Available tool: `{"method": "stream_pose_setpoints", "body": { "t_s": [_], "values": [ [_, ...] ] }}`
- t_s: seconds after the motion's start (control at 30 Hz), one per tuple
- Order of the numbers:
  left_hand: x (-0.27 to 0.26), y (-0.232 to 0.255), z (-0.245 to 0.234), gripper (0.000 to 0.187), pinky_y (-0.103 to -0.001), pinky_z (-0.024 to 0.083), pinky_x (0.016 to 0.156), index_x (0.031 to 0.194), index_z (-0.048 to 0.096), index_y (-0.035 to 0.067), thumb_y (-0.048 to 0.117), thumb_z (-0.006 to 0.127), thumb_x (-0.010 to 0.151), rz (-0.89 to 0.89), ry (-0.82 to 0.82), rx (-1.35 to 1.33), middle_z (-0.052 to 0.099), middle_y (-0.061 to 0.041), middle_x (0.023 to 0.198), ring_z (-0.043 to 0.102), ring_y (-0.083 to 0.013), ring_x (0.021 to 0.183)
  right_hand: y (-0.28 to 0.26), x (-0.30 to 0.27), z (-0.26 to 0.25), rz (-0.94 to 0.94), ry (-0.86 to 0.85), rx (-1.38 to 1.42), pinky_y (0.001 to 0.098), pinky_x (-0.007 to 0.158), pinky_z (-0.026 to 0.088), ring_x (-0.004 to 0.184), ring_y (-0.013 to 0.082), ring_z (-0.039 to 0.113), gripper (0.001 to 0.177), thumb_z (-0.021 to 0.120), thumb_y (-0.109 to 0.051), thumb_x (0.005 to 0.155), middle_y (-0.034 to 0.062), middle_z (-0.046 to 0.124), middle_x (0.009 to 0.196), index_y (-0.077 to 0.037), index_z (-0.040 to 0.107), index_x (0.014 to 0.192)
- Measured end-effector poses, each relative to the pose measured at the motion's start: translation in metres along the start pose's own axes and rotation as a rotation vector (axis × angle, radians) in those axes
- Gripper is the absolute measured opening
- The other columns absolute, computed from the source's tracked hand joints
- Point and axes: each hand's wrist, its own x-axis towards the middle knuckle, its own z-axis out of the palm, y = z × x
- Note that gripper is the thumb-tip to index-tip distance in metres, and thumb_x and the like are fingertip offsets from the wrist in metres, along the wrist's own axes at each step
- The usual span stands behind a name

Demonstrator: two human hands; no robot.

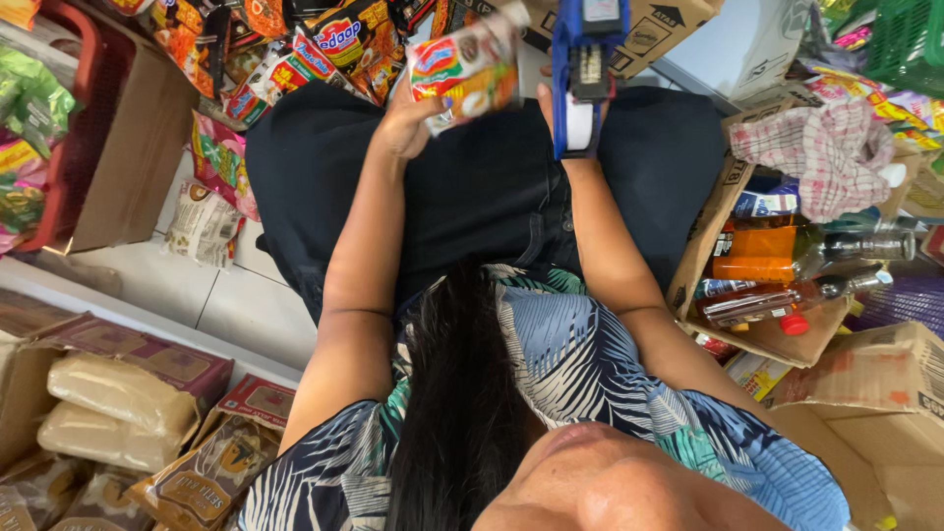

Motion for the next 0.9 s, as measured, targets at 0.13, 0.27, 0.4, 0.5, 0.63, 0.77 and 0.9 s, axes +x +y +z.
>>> {"method": "stream_pose_setpoints", "body": {
  "t_s": [0.13, 0.27, 0.4, 0.5, 0.63, 0.77, 0.9],
  "values": [
    [0.005, -0.026, 0.001, 0.067, -0.046, 0.045, 0.120, 0.146, 0.045, -0.001, 0.025, 0.080, 0.095, 0.083, 0.100, -0.230, 0.060, -0.016, 0.145, 0.057, -0.0312, 0.136, 0.009, -0.015, 0.003, -0.011, -0.138, -0.019, 0.0382, 0.106, 0.054, 0.119, 0.0240, 0.067, 0.040, 0.074, -0.005, 0.103, 0.0120, 0.068, 0.131, -0.003, 0.058, 0.140],
    [0.007, -0.042, -0.009, 0.058, -0.047, 0.052, 0.110, 0.142, 0.049, -0.003, 0.038, 0.063, 0.104, 0.056, 0.295, -0.345, 0.062, -0.018, 0.140, 0.062, -0.0302, 0.128, -0.006, -0.027, 0.022, -0.039, -0.313, 0.043, 0.0381, 0.101, 0.056, 0.111, 0.0212, 0.070, 0.040, 0.081, -0.008, 0.095, 0.0091, 0.074, 0.118, -0.003, 0.062, 0.131],
    [0.008, -0.074, -0.044, 0.060, -0.047, 0.049, 0.115, 0.147, 0.045, 0.002, 0.044, 0.058, 0.107, 0.154, 0.233, -0.240, 0.060, -0.015, 0.143, 0.060, -0.0281, 0.133, -0.027, -0.023, 0.035, -0.201, -0.350, -0.054, 0.0348, 0.093, 0.058, 0.104, 0.0184, 0.071, 0.046, 0.086, -0.013, 0.087, 0.0100, 0.073, 0.113, -0.001, 0.063, 0.126],
    [0.017, -0.091, -0.073, 0.062, -0.049, 0.046, 0.119, 0.150, 0.040, 0.005, 0.048, 0.055, 0.107, 0.215, 0.258, -0.251, 0.057, -0.014, 0.148, 0.058, -0.0297, 0.136, -0.030, -0.017, 0.037, 0.171, -0.484, 0.063, 0.0339, 0.092, 0.059, 0.101, 0.0173, 0.072, 0.044, 0.088, -0.018, 0.088, 0.0084, 0.075, 0.110, -0.003, 0.066, 0.123],
    [0.010, -0.062, -0.101, 0.070, -0.045, 0.040, 0.123, 0.157, 0.036, 0.008, 0.055, 0.048, 0.107, 0.309, 0.500, -0.249, 0.051, -0.012, 0.156, 0.053, -0.0273, 0.143, -0.029, -0.012, 0.022, 0.291, -0.695, 0.027, 0.0349, 0.088, 0.056, 0.095, 0.0195, 0.069, 0.048, 0.088, -0.024, 0.084, 0.0085, 0.074, 0.104, -0.002, 0.066, 0.121],
    [0.003, -0.026, -0.099, 0.072, -0.054, 0.050, 0.114, 0.152, 0.035, 0.009, 0.059, 0.045, 0.101, 0.371, 0.459, -0.330, 0.052, -0.015, 0.150, 0.057, -0.0358, 0.136, -0.030, -0.012, 0.015, 0.196, -0.696, -0.041, 0.0338, 0.086, 0.055, 0.093, 0.0188, 0.071, 0.047, 0.088, -0.028, 0.084, 0.0071, 0.073, 0.102, -0.002, 0.067, 0.118],
    [-0.005, -0.001, -0.068, 0.066, -0.051, 0.056, 0.089, 0.143, 0.042, 0.006, 0.052, 0.058, 0.098, 0.356, 0.490, -0.309, 0.061, -0.015, 0.137, 0.067, -0.0357, 0.118, -0.038, -0.001, 0.007, 0.149, -0.459, 0.052, 0.0333, 0.090, 0.054, 0.097, 0.0188, 0.069, 0.043, 0.083, -0.023, 0.088, 0.0066, 0.072, 0.105, -0.002, 0.064, 0.120]
  ]
}}
